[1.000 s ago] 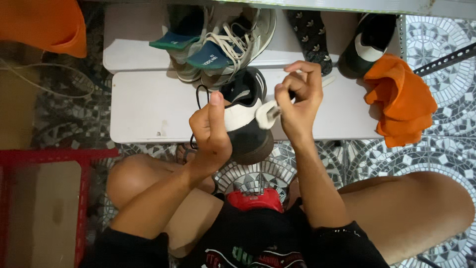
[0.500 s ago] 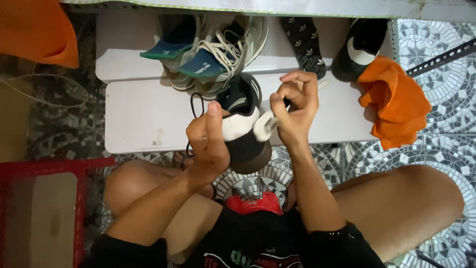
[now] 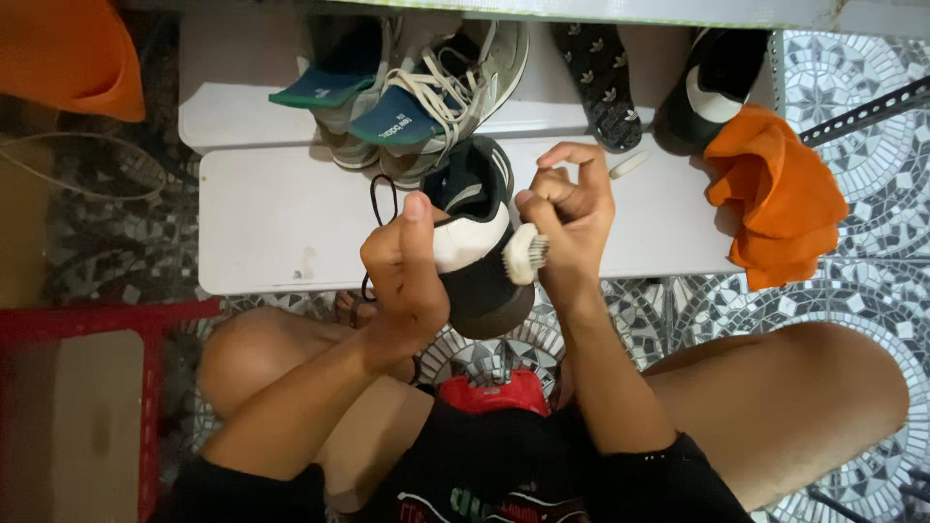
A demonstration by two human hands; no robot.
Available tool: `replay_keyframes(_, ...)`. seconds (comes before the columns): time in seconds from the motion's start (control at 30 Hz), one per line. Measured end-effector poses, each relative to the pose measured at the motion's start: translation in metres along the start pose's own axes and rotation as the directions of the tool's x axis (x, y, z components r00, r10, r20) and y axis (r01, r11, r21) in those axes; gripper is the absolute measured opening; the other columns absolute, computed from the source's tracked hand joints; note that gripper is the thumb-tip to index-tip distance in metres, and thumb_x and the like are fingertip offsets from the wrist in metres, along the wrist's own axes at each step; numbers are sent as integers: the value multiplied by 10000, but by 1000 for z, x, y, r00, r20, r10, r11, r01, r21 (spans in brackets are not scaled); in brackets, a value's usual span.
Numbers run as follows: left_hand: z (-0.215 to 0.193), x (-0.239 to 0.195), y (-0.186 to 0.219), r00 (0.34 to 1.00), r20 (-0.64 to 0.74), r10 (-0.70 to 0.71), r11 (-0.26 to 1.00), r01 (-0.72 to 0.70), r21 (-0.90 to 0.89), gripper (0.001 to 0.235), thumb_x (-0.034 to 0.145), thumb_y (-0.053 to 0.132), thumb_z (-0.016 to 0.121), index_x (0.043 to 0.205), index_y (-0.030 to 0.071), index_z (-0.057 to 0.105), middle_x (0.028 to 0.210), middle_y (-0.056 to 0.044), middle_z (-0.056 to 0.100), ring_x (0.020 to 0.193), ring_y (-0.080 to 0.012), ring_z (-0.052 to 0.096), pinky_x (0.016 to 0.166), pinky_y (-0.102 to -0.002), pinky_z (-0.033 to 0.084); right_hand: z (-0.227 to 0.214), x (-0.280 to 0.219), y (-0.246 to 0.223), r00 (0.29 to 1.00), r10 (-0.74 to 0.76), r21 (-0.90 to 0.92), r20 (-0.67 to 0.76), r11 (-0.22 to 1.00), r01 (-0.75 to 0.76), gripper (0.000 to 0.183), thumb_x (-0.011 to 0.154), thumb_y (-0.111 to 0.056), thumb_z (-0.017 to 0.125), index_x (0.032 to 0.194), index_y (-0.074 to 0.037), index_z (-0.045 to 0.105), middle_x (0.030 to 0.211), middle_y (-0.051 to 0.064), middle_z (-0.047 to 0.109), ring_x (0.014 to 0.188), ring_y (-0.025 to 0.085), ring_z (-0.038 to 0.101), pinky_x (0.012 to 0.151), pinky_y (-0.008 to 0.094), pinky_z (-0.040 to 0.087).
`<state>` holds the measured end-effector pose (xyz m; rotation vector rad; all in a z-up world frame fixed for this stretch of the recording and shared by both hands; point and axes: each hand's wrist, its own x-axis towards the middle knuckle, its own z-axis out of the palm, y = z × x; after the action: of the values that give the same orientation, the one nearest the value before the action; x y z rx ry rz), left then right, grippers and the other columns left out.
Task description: The person scrubs a black and white sneaker with a brush, focusing on the upper and side panels. They hold the shoe in their left hand and scrub with their right hand, rotating the shoe to access different areas.
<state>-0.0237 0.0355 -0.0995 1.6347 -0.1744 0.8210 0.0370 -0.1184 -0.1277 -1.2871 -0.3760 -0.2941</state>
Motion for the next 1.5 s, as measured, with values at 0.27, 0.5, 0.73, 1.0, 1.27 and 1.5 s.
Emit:
replay_keyframes(0.27,9,0,2,995,-47,-89,995,87,-46,517,1097,167,403,727,28,736,506,-98,612,428,-190,595,441,-293,413,-2,3,0,1000,-13,-44,-2,999,13,389,864,48,670,1188,5,460,503,22,453,615,158,350,757,281,336)
replay_keyframes(0.5,11,-7,-6,994,-45,-99,994,98,-39,513,1098,152,421,698,-1,704,492,-146,586,477,-239,649,461,-317,449,-7,5,-4,999,-36,-106,-4,994,36,387,881,24,674,1198,-13,455,505,15,459,648,151,323,770,275,324)
replay_keyframes(0.73,12,-5,-2,996,-50,-78,997,78,-17,519,1102,183,401,714,34,712,494,-113,575,419,-202,565,420,-305,397,-11,8,-3,996,-90,-135,-3,987,89,360,867,45,667,1161,-16,468,482,14,450,617,157,343,793,286,334)
replay_keyframes(1.0,14,-8,-6,996,-61,-69,997,70,21,521,1092,181,421,687,37,715,503,-115,604,389,-226,565,410,-318,411,-15,10,-12,995,-94,-183,-14,979,90,335,884,27,671,1163,-17,491,505,26,464,646,161,362,797,287,356)
replay_keyframes(1.27,13,3,5,999,-24,-44,998,43,-52,472,1097,167,416,787,-4,729,529,-138,619,462,-169,573,417,-307,387,-25,14,-11,996,-90,-268,26,959,94,327,892,48,656,1158,-20,480,499,13,460,645,152,343,842,270,381)
replay_keyframes(1.5,11,9,6,1000,6,22,997,-22,-79,446,1108,142,394,863,-47,716,539,-138,588,441,-182,505,419,-329,351,-8,-5,-55,998,-70,-294,3,953,68,330,929,-47,708,1177,-5,494,510,30,507,607,166,416,835,327,428)
